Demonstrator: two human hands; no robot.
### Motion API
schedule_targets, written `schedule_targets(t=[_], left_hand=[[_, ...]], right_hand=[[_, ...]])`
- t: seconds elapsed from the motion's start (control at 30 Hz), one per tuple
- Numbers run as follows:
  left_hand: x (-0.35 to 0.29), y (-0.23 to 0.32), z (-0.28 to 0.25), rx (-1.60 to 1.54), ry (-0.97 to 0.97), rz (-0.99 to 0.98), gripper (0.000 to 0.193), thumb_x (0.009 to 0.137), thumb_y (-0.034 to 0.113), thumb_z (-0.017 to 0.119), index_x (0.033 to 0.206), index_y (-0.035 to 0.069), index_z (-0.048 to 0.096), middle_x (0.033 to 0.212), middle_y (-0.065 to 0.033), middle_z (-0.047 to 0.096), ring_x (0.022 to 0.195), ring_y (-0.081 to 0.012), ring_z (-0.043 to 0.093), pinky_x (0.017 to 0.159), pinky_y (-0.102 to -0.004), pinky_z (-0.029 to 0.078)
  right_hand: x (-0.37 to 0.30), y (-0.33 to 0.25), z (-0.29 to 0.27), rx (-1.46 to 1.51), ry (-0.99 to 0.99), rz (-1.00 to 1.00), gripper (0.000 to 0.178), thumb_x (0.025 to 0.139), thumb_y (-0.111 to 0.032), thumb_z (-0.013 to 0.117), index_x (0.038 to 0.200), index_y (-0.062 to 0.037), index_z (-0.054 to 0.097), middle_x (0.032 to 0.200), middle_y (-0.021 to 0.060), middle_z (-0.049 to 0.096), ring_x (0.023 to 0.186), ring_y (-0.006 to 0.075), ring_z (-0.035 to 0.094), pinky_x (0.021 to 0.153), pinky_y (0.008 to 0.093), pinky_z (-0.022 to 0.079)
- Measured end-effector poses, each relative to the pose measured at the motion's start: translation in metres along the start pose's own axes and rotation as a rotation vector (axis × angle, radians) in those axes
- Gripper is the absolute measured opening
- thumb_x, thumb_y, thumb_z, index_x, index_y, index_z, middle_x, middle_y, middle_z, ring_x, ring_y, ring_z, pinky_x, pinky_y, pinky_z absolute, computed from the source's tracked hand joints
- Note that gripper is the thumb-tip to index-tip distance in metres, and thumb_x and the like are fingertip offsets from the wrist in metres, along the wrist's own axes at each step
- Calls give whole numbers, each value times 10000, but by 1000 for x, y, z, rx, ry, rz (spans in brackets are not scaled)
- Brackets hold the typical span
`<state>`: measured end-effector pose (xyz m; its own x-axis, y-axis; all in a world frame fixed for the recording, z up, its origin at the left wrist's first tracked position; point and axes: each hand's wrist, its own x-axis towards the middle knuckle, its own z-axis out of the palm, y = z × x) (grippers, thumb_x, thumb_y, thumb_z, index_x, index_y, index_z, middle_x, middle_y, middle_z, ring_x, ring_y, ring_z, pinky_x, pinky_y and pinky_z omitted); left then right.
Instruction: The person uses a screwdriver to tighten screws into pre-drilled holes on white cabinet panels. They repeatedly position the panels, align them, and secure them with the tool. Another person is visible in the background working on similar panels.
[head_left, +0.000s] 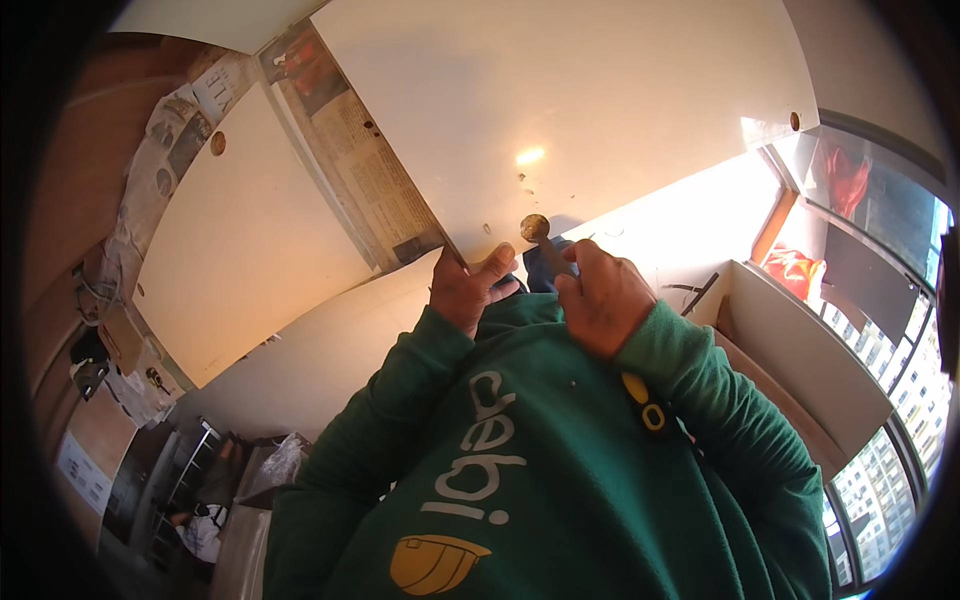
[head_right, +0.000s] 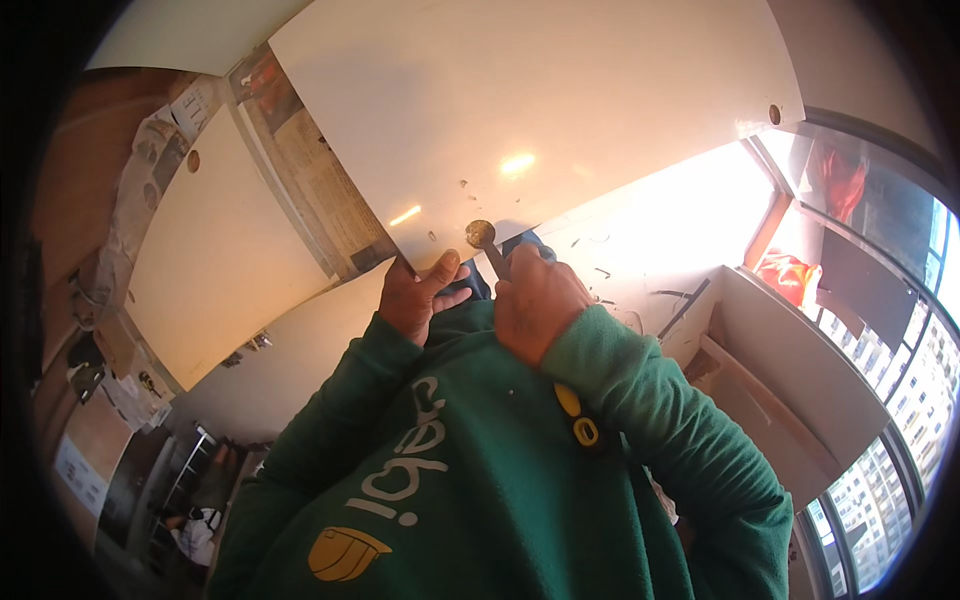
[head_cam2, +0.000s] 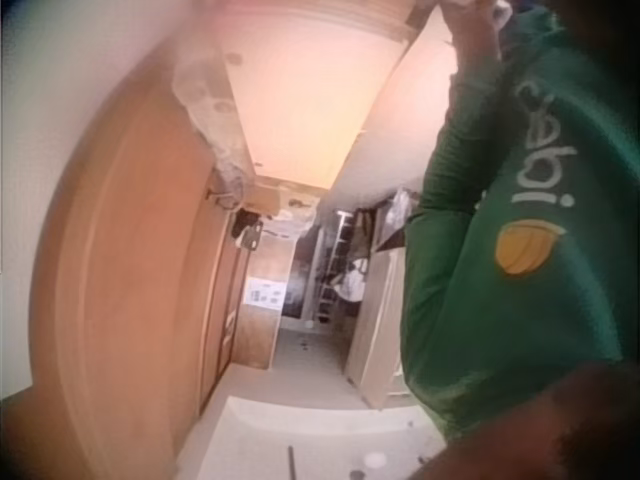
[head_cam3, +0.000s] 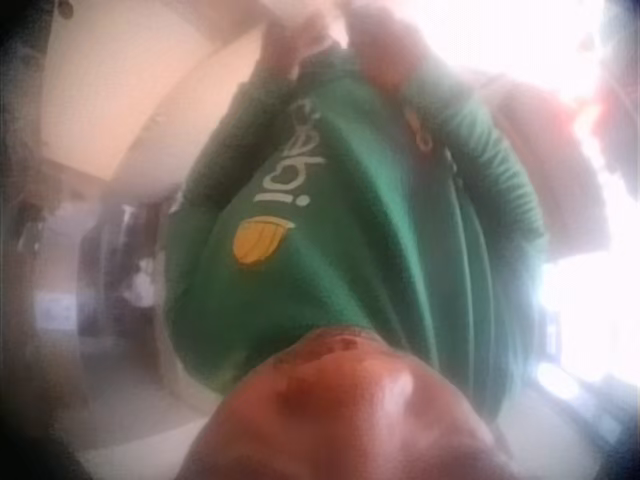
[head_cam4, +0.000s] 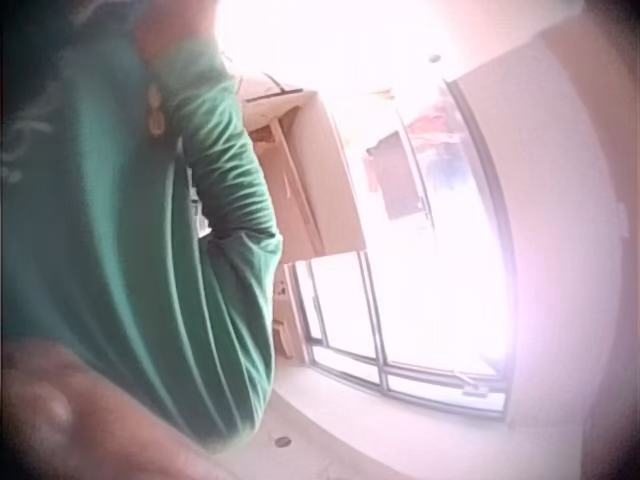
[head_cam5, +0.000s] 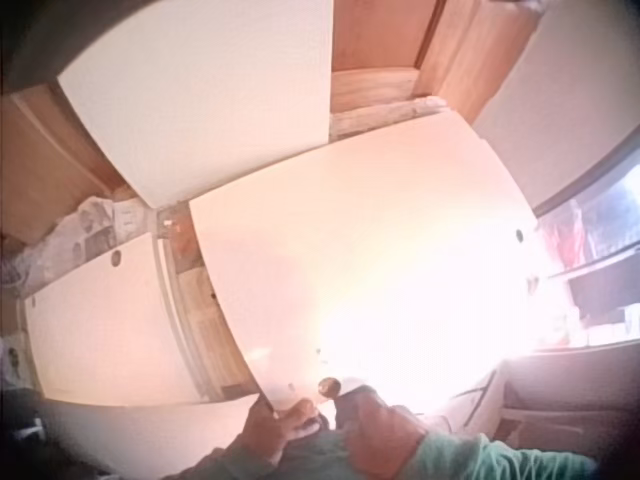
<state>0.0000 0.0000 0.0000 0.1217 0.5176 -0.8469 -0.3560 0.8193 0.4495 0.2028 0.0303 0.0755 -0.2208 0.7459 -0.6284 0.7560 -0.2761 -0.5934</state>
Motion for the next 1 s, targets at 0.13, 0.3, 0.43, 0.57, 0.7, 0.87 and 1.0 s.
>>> schedule_targets(t=[0.13,0.3,0.43,0.57,0.7,0.87,1.0], left_hand=[[3,-2,0,-7,4,15,553,943,293,801,1354,33,539,1273,-109,638,1139,-270,652,980,-492,568],[1,-3,5,-43,-7,21,533,941,266,803,1337,26,539,1218,-115,644,1099,-261,655,975,-492,576],[3,-3,2,-44,-17,-18,488,955,223,784,1322,22,533,1179,-115,644,1065,-252,655,977,-488,581],[1,2,4,-5,-16,-34,456,970,186,759,1323,28,517,1192,-120,634,1053,-246,657,992,-495,575],[1,5,8,-32,-11,7,393,963,148,768,1257,19,541,1121,-97,659,974,-196,669,833,-389,596],[5,13,-5,92,-93,-91,528,971,255,765,1370,45,489,1266,-133,608,1156,-276,628,1034,-530,538],[2,18,-7,73,-104,-124,560,965,297,776,1372,25,503,1283,-128,612,1158,-276,629,1039,-528,531]], right_hand=[[17,-12,-13,-54,-162,39,155,946,-144,607,952,-4,675,858,211,685,763,441,670,730,485,558],[16,24,2,-431,-66,-566,104,859,-21,641,960,-6,653,844,118,673,765,322,689,695,422,584],[16,24,15,-374,-62,-500,174,781,15,650,953,-14,652,863,114,646,786,300,687,685,381,588],[21,7,9,-371,-40,-688,113,865,-55,635,961,4,635,797,112,628,671,239,670,588,339,564],[15,-1,24,336,-182,-130,259,1014,-222,534,997,15,638,707,59,590,505,158,590,477,306,497],[14,-12,-1,151,-243,123,176,932,-189,651,1003,-39,710,888,90,630,781,250,676,717,395,564],[7,-37,-36,244,-243,439,183,973,-197,609,969,-45,712,861,130,672,750,327,699,739,455,580]])
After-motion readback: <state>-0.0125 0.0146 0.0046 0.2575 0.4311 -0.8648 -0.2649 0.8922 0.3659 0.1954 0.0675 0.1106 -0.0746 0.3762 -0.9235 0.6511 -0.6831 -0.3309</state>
